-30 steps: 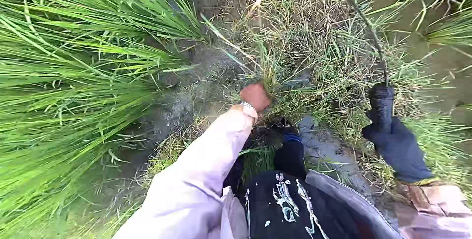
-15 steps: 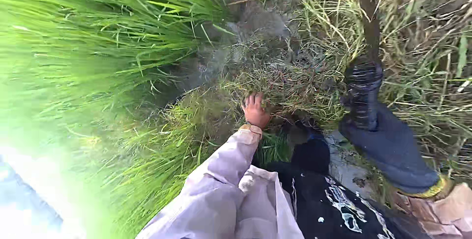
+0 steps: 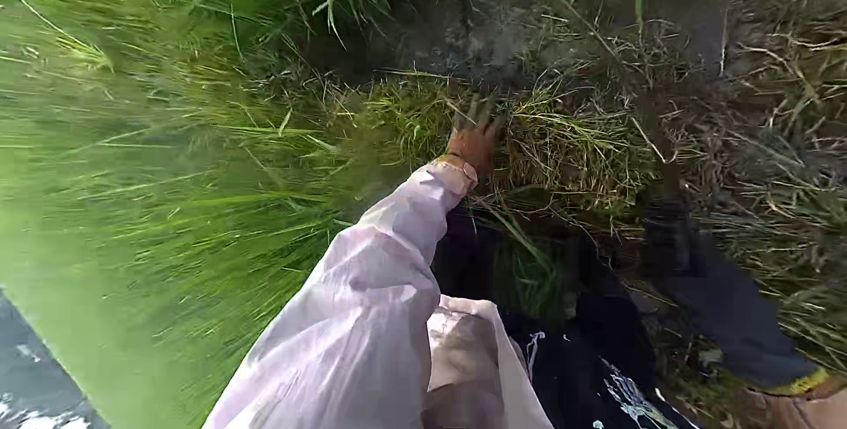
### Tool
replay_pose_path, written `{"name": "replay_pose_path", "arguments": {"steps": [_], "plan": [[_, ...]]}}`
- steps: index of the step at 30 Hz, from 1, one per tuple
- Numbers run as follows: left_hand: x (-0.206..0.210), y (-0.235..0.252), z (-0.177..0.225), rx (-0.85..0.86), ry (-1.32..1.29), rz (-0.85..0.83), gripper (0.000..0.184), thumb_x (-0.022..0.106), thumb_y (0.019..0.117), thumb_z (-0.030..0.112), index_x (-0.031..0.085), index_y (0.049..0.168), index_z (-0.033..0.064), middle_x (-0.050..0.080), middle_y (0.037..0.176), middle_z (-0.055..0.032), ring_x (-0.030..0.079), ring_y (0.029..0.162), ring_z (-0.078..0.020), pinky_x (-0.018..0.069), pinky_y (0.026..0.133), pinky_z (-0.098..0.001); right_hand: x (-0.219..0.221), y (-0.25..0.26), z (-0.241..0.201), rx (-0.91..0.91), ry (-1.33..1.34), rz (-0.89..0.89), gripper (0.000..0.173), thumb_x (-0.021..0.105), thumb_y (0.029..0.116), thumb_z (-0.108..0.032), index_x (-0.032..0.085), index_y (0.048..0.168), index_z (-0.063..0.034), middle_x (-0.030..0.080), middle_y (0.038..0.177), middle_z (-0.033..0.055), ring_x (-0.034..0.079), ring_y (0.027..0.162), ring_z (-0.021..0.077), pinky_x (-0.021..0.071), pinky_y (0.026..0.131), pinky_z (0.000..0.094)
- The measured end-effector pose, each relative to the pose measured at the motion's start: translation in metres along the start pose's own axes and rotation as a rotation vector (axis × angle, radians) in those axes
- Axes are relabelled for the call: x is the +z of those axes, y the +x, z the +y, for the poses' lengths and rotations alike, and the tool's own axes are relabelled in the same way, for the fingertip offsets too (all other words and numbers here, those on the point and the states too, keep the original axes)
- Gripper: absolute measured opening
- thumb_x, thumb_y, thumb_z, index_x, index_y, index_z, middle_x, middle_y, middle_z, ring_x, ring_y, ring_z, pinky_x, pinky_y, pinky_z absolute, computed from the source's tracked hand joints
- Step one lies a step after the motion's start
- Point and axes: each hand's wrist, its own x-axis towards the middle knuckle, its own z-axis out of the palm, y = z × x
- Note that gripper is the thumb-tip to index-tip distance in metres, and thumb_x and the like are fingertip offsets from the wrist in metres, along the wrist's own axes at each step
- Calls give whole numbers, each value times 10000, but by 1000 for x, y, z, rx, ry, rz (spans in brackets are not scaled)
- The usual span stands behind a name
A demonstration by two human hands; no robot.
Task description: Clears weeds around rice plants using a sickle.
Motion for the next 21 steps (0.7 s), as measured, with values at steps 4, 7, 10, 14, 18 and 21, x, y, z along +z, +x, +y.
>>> {"name": "replay_pose_path", "arguments": {"steps": [4,7,10,14,18,21], "plan": [[17,-12,-84,-377,53,-223,945,781,853,161,237,1617,39,477,1441,-371,566,1209,-571,473,931,-730,35,56,-59,147,4,62,662,733,890,-202,487,1502,-146,674,1205,119,681,972,216,577,846,458],[5,-51,-101,-497,-6,-392,329,650,933,152,645,1203,-37,691,1082,-301,680,974,-512,539,751,-701,92,92,-68,-33,381,87,550,767,823,-252,576,1323,-124,675,880,64,668,698,171,597,616,384],[-8,-79,-99,-444,7,-442,245,641,943,188,686,1097,2,702,1007,-270,688,937,-489,540,736,-688,174,125,-91,-18,708,-25,389,678,927,-221,588,1300,-160,600,733,55,588,561,180,553,520,379],[-14,-85,-105,-404,47,-477,288,649,954,244,682,1155,41,703,1003,-263,687,939,-487,536,741,-679,291,173,10,221,-59,-263,547,575,986,-554,662,1261,-89,724,1042,151,711,936,293,588,838,541],[-8,-94,-127,-397,28,-491,240,623,963,196,684,1126,31,700,1009,-266,688,936,-492,537,737,-678,266,143,-9,241,-140,-346,516,565,1022,-522,683,1237,-68,707,1123,189,684,1042,339,545,912,581],[-3,-97,-126,-406,-25,-420,259,590,980,210,660,1140,19,698,965,-269,691,890,-495,537,712,-671,260,158,-51,99,334,-129,338,764,874,-304,681,1113,-81,683,803,96,650,650,219,569,584,425]]}}
